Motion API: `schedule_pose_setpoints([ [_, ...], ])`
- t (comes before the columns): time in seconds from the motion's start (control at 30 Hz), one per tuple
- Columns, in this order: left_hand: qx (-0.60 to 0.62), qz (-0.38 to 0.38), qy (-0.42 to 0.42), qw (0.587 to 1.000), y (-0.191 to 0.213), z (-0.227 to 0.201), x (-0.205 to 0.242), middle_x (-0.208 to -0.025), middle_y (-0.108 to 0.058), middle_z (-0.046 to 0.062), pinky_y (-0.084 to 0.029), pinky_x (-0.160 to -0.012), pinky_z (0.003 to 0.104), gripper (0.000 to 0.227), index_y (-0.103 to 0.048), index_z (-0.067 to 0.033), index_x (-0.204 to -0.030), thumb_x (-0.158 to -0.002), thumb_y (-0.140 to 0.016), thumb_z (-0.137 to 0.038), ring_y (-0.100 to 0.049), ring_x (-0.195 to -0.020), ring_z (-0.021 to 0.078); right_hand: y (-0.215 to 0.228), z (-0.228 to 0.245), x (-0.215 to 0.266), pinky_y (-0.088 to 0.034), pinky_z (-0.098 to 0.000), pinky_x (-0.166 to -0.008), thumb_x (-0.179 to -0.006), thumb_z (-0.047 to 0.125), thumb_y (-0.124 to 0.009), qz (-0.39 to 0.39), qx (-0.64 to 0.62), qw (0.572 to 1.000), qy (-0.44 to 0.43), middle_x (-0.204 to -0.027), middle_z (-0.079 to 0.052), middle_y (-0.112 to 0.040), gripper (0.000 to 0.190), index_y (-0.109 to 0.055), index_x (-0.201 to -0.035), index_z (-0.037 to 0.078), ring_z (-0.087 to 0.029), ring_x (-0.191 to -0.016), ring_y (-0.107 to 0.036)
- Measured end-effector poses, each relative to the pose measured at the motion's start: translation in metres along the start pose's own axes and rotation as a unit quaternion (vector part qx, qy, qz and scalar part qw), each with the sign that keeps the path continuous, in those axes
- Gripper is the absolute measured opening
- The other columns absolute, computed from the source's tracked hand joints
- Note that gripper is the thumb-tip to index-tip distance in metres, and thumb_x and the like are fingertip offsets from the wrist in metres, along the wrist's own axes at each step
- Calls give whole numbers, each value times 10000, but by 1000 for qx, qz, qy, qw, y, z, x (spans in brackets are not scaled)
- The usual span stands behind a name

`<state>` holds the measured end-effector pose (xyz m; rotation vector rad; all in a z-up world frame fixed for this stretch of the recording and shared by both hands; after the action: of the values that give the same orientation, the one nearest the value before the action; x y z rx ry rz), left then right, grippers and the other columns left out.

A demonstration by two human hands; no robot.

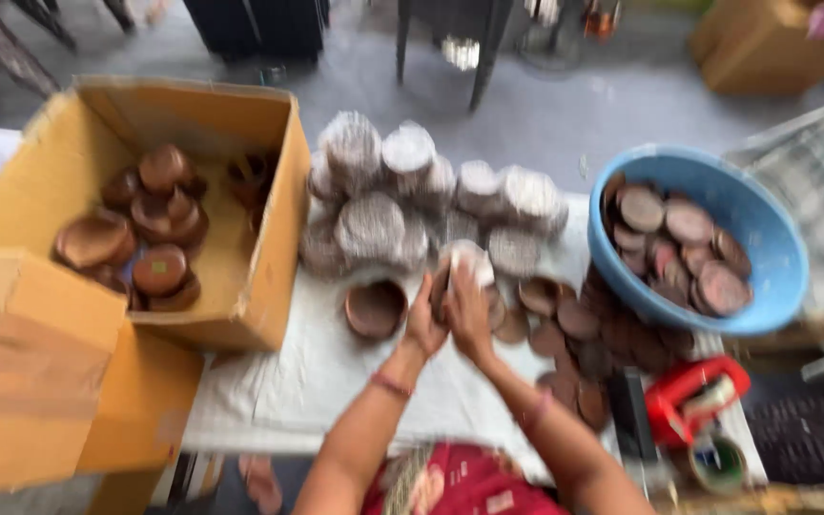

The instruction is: The person wipes the inside and outside of small wooden bowls with a white cloth. They pick up bowls from a blue basin and a cardboard box, clean them, and place them on the table or back into the basin.

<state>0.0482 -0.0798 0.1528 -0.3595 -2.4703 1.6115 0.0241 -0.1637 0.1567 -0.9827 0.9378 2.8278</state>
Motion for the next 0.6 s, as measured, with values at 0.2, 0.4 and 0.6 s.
schedule_pose_setpoints([
  [0.2,89,109,6,990,28,12,0,-1438,-585,135,-455,-1136,438,570,-472,-62,-1527,-1176,-378,-501,-551,-1299,302,-2,15,5,-415,-477,-1143,-1016,156,-578,32,-43,998,-43,-1468,-196,-547,523,-479,-1523,78,-388,-1356,-536],
  [0.4,65,-65,15,996,36,-2,-3,-1460,-581,67,-446,-1152,403,564,-471,-91,-1518,-1107,-383,-467,-561,-1319,233,19,70,-12,-464,-491,-1048,-960,66,-606,-2,25,999,31,-1370,-184,-645,488,-555,-1444,82,-405,-1207,-629],
  [0.6,23,-80,53,995,19,1,7,-1482,-564,-25,-442,-1112,364,654,-488,-213,-1525,-1019,-377,-613,-548,-1320,148,13,25,-20,-562,-436,-818,-949,28,-623,-10,22,997,-69,-994,-134,-718,413,-646,-1355,99,-328,-898,-703],
])
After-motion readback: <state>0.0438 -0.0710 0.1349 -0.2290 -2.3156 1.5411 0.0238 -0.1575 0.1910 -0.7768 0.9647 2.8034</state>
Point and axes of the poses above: each hand's wrist, its own x-axis away from the middle knuckle, its own y-axis out of the back of the hand, z = x × y, the point moved 7 cm from there along -x, towards the middle knuckle
